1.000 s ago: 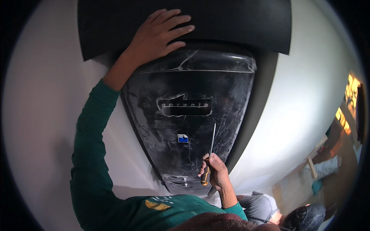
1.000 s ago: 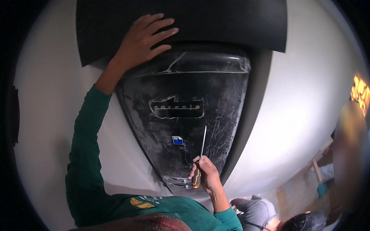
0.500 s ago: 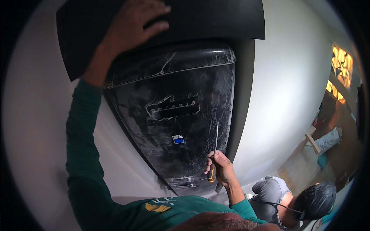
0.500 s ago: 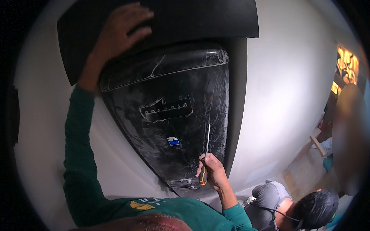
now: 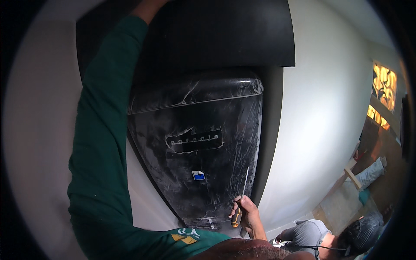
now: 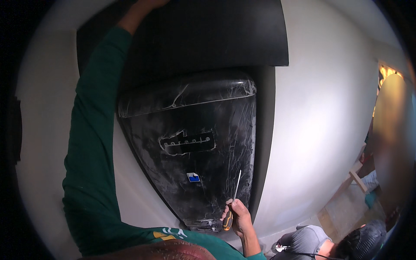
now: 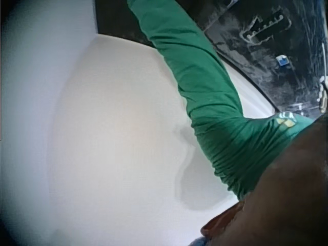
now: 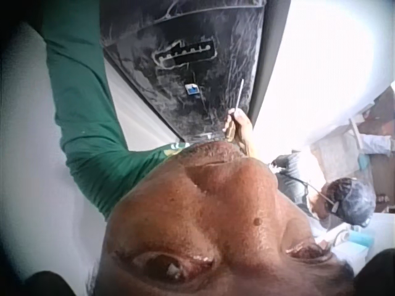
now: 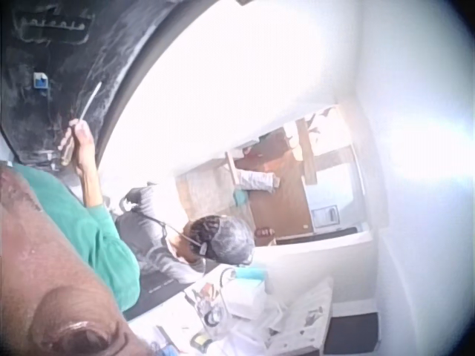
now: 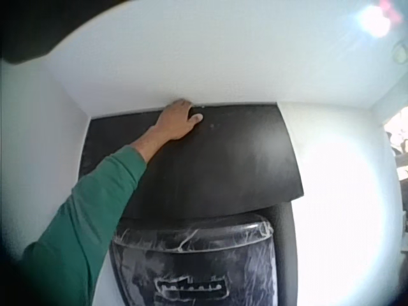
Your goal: The person uses a screwdriver to tighten screws on a wall-mounted cabinet hinge. They repeatedly open and close the cabinet door to check alignment while securing the hinge to the wall.
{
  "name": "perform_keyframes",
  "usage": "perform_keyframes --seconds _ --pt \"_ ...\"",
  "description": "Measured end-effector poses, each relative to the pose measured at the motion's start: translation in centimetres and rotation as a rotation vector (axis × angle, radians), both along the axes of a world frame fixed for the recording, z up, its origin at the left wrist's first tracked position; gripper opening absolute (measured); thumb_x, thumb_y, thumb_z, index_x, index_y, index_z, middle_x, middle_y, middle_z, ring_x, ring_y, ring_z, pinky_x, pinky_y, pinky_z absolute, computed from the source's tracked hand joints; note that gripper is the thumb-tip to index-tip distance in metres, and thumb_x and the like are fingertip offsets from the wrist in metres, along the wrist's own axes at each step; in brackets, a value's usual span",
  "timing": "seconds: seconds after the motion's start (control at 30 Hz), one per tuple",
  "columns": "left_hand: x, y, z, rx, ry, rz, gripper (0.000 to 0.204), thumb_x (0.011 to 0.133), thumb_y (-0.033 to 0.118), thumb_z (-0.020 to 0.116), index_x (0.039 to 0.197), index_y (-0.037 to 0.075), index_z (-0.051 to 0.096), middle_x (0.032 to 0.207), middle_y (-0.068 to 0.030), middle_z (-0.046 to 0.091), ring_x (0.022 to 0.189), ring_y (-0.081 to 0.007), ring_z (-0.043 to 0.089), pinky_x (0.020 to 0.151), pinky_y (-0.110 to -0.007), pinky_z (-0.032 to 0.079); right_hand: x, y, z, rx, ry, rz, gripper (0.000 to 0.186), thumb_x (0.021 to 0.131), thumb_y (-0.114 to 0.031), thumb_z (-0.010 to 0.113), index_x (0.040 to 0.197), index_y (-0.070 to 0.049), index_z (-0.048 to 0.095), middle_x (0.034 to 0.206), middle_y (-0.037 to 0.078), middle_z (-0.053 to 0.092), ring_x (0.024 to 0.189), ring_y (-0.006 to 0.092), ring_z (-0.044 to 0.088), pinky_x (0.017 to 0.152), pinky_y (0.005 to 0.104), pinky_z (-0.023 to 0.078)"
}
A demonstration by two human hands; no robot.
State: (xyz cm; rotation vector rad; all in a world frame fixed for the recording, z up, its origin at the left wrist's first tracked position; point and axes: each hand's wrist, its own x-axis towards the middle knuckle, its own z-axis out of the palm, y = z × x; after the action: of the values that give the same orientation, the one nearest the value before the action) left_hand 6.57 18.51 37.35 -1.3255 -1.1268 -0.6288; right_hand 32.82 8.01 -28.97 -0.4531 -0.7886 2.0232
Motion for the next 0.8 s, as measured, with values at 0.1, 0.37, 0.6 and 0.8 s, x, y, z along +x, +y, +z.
perform_keyframes --seconds 0.1,0.37,0.6,0.8 --pt "0.3 1.0 -0.6 0.071 -0.08 -0.07 0.072 0.105 0.049 0.052 0.148 -0.009 0.048 0.156 -0.0292 0.044 0.147 -0.0438 0.04 0.124 -0.05 0.031 0.5 0.9 -0.8 -0.006 0.014 -0.003 0.032 0.105 -0.034 0.059 0.115 -0.004 0.059 0.088 0.007 0.062 0.074 0.0221 0.067 0.071 0.0415 0.061" --pt "-0.2 2.6 -1.1 0.201 -0.037 -0.158 0.066 0.105 0.046 0.053 0.142 -0.009 0.054 0.15 -0.0298 0.05 0.141 -0.0454 0.044 0.121 -0.051 0.033 1.4 1.7 -0.9 -0.007 0.033 -0.006 0.028 0.106 -0.031 0.058 0.114 -0.004 0.059 0.087 0.008 0.064 0.074 0.0227 0.067 0.071 0.0421 0.062" --pt "-1.6 -2.7 1.3 -0.185 -0.106 -0.313 0.047 0.111 0.033 0.042 0.136 -0.003 0.06 0.143 -0.0242 0.058 0.133 -0.0412 0.053 0.115 -0.049 0.04 2.9 2.6 -0.7 -0.019 0.037 -0.001 0.024 0.107 -0.027 0.055 0.114 -0.004 0.059 0.086 0.008 0.063 0.073 0.0221 0.068 0.07 0.0401 0.062" --pt "-4.8 -3.7 3.7 -0.151 0.022 -0.36 0.041 0.112 0.025 0.039 0.136 0.0 0.061 0.142 -0.0215 0.06 0.132 -0.0392 0.054 0.114 -0.046 0.041 2.2 3.6 -1.1 0.02 -0.004 -0.012 0.029 0.106 -0.03 0.059 0.114 -0.002 0.059 0.085 0.009 0.063 0.07 0.0224 0.067 0.069 0.0402 0.063"
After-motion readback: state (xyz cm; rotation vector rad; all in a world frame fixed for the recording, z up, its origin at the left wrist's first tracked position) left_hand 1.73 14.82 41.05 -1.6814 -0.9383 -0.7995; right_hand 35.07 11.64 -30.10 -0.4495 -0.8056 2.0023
